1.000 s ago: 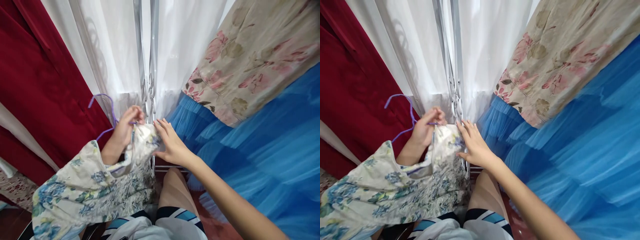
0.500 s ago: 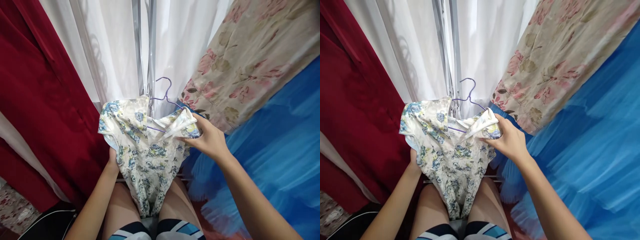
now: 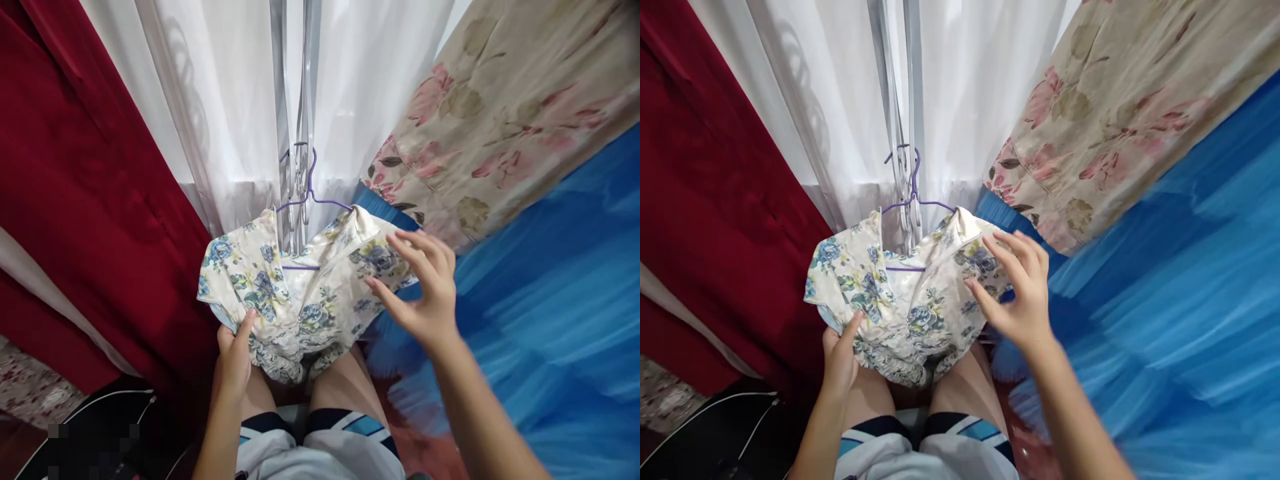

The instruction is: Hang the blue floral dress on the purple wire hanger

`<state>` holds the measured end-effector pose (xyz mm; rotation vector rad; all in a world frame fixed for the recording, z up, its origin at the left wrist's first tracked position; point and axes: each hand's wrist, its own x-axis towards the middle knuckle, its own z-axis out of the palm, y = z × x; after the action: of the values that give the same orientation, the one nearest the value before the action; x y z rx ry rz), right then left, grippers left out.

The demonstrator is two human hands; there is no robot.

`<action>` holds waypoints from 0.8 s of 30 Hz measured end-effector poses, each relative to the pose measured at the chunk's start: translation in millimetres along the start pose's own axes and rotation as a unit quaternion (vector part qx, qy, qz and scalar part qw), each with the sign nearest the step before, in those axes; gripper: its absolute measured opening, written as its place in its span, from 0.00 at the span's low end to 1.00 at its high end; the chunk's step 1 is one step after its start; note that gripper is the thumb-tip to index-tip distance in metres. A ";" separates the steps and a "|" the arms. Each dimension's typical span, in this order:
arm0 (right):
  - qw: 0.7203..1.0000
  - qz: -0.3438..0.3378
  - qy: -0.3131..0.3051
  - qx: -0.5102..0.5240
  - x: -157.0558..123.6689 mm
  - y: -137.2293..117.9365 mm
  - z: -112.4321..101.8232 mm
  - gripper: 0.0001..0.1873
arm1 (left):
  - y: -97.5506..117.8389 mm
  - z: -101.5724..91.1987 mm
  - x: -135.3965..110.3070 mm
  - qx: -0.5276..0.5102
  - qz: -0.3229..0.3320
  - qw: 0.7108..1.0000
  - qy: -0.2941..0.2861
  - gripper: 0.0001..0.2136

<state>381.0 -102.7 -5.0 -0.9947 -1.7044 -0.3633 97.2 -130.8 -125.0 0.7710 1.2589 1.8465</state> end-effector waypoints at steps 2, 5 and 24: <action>0.983 0.111 0.098 0.111 -44.3 -20.2 23.8 0.15 | -4.3 -1.0 -1.5 -0.003 0.002 1.000 0.019 0.19; 0.913 0.306 -0.065 0.263 -97.8 -53.5 63.0 0.08 | -3.9 -4.7 -1.6 0.017 0.021 1.000 0.009 0.19; 0.689 0.506 -0.138 0.500 -126.3 -72.6 76.0 0.18 | -18.8 4.4 -30.4 0.218 0.353 0.910 0.013 0.25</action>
<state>286.0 -150.6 -130.2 -0.9506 -1.0211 1.3748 121.7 -150.1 -143.1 1.6195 1.5669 2.1383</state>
